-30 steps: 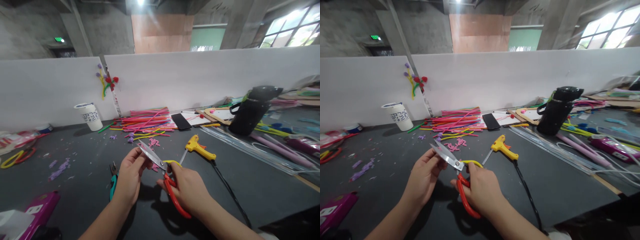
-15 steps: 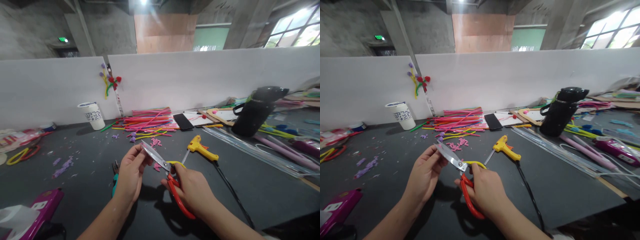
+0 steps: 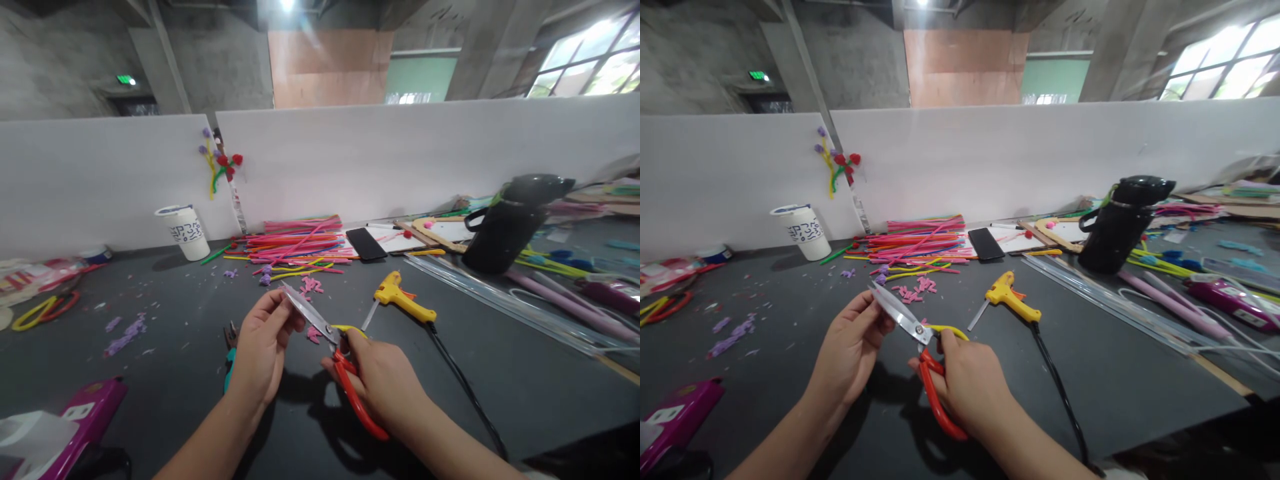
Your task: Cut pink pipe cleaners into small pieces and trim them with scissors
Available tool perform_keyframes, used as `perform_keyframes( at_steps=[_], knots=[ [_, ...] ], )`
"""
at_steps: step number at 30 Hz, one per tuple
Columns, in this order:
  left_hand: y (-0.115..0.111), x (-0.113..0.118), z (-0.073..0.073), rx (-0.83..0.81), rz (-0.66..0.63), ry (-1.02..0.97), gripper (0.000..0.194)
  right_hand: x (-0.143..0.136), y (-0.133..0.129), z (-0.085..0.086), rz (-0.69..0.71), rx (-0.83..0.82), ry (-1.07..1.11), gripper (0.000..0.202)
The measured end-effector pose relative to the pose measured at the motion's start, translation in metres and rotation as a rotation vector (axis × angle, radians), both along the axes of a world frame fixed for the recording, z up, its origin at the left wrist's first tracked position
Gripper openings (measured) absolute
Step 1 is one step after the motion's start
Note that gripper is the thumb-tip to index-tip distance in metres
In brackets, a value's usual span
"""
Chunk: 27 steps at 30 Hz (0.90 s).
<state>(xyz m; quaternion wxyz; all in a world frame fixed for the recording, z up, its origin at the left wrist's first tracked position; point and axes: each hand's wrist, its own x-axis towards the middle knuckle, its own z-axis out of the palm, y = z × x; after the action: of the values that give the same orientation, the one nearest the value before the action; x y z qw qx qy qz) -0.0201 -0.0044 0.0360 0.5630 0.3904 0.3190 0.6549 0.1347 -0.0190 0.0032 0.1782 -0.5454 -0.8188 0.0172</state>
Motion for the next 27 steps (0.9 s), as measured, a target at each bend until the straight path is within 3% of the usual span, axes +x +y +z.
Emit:
perform_keyframes(
  at_steps=[16,23,27],
  knots=[
    [0.002,-0.002,0.002,0.022,-0.02,0.021,0.006,0.002,-0.001,0.003,-0.011,-0.035,0.035,0.031],
    [0.004,-0.005,0.002,-0.022,-0.03,0.004,0.005,0.004,-0.004,0.008,-0.026,-0.111,0.158,0.032],
    [0.003,-0.003,0.003,-0.079,-0.112,-0.016,0.003,0.005,-0.003,0.009,-0.035,-0.112,0.288,0.029]
  ],
)
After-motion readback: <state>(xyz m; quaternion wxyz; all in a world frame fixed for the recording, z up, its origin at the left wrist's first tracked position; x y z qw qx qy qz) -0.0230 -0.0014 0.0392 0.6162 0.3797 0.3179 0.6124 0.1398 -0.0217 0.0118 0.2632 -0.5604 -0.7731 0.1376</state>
